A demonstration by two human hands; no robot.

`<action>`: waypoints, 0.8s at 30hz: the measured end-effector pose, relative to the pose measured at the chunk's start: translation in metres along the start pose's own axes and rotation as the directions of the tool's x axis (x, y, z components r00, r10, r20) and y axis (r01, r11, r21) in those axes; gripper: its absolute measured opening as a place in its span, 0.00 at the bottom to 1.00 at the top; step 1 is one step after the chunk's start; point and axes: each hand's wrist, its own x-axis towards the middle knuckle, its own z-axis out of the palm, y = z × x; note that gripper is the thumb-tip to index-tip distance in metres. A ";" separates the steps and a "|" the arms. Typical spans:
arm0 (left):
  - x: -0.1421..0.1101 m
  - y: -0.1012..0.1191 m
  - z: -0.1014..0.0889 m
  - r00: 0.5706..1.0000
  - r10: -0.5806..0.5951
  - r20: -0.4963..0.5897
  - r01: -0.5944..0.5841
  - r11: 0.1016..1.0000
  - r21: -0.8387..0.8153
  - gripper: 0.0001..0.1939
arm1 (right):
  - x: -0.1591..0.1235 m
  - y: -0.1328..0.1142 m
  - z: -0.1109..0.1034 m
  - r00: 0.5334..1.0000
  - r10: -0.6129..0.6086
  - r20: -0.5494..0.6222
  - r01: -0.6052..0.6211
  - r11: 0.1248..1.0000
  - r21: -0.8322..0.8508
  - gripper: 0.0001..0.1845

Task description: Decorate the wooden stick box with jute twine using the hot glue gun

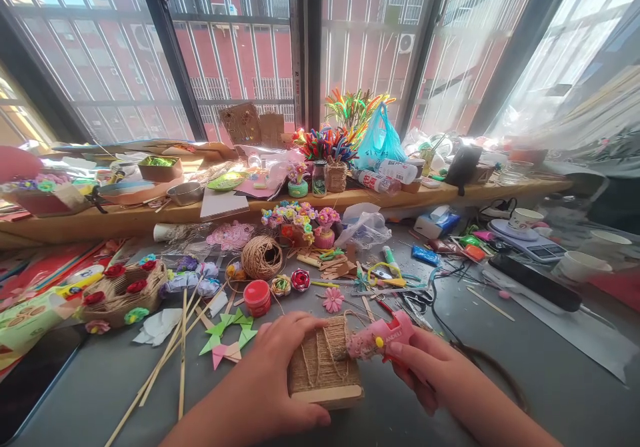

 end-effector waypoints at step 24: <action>0.002 0.006 -0.003 1.000 0.018 0.003 -0.018 1.000 -0.009 0.53 | -0.008 0.002 -0.005 0.999 0.001 0.035 -0.001 1.000 -0.023 0.26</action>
